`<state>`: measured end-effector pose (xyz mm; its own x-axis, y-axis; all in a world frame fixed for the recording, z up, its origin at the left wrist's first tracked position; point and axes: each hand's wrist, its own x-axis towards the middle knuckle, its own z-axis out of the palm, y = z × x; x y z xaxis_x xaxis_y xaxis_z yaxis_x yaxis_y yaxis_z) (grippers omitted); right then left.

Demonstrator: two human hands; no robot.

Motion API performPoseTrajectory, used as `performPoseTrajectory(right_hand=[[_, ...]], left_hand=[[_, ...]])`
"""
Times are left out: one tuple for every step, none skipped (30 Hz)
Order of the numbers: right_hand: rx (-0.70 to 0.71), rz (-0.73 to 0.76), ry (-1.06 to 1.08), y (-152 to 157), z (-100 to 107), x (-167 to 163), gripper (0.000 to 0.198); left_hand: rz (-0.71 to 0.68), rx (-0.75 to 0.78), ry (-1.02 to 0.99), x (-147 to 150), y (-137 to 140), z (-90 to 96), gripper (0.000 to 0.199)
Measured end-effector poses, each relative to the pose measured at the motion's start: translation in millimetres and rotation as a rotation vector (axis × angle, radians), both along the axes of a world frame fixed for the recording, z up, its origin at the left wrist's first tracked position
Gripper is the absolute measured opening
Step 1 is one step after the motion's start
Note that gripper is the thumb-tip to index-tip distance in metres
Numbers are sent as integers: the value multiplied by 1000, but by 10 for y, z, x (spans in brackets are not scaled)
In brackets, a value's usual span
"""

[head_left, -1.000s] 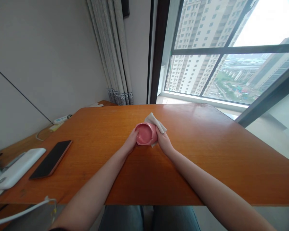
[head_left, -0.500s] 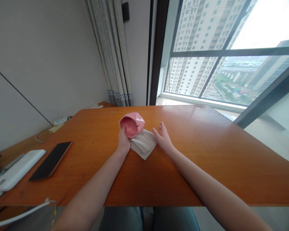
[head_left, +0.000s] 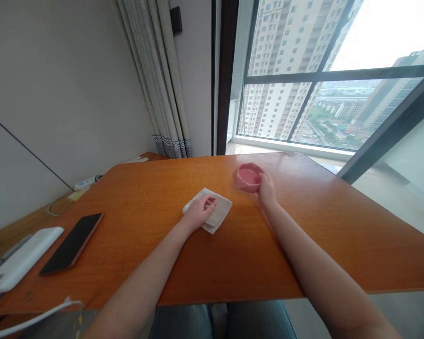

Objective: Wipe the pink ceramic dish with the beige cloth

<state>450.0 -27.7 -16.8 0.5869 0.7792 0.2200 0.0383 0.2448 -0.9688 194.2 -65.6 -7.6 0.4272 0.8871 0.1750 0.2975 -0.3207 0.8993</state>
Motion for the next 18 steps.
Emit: performPoseTrajectory(right_hand=[[-7, -140, -40, 24, -7, 184, 44], [-30, -238, -90, 34, -14, 354, 43], [-61, -317, -121, 33, -23, 504, 41], [-88, -383, -135, 26, -33, 629, 40], [-116, -432, -127, 19, -45, 729, 39], [-142, -463, -101, 15, -58, 804, 39], [-163, -481, -68, 15, -71, 858, 39], [-179, -488, -38, 19, -83, 895, 38], [-193, -490, -16, 27, -93, 919, 38], [-208, -489, -6, 36, -101, 935, 37], [-224, -491, -12, 46, -107, 946, 36], [-244, -495, -33, 54, -109, 955, 35], [-269, -501, -59, 60, -110, 964, 34], [-294, -501, -86, 63, -110, 974, 33], [-313, -499, -112, 63, -109, 987, 32], [-328, -497, -136, 61, -109, 1002, 31], [-340, -498, -155, 55, -109, 1018, 31], [-352, -500, -167, 48, -111, 1035, 30]], left_hand=[[-18, 112, 96, -18, -10, 10, 31], [-42, 191, 172, -31, -24, 24, 28], [-68, 241, 229, -41, -42, 40, 27], [-98, 267, 276, -46, -61, 56, 28], [-136, 278, 319, -50, -81, 69, 31], [-180, 280, 360, -52, -100, 79, 36], [-229, 280, 400, -55, -118, 84, 43], [-279, 278, 438, -57, -133, 84, 51], [-321, 276, 467, -60, -145, 80, 59], [-353, 275, 486, -63, -153, 74, 66], [-373, 275, 493, -64, -159, 69, 71], [-379, 278, 489, -64, -162, 66, 72], [-375, 278, 477, -63, -162, 67, 69], [-363, 275, 457, -59, -160, 73, 64], [-338, 267, 430, -53, -155, 82, 58], [-296, 256, 403, -48, -147, 94, 50], [-241, 246, 379, -42, -136, 106, 41], [-177, 241, 363, -38, -121, 116, 33]])
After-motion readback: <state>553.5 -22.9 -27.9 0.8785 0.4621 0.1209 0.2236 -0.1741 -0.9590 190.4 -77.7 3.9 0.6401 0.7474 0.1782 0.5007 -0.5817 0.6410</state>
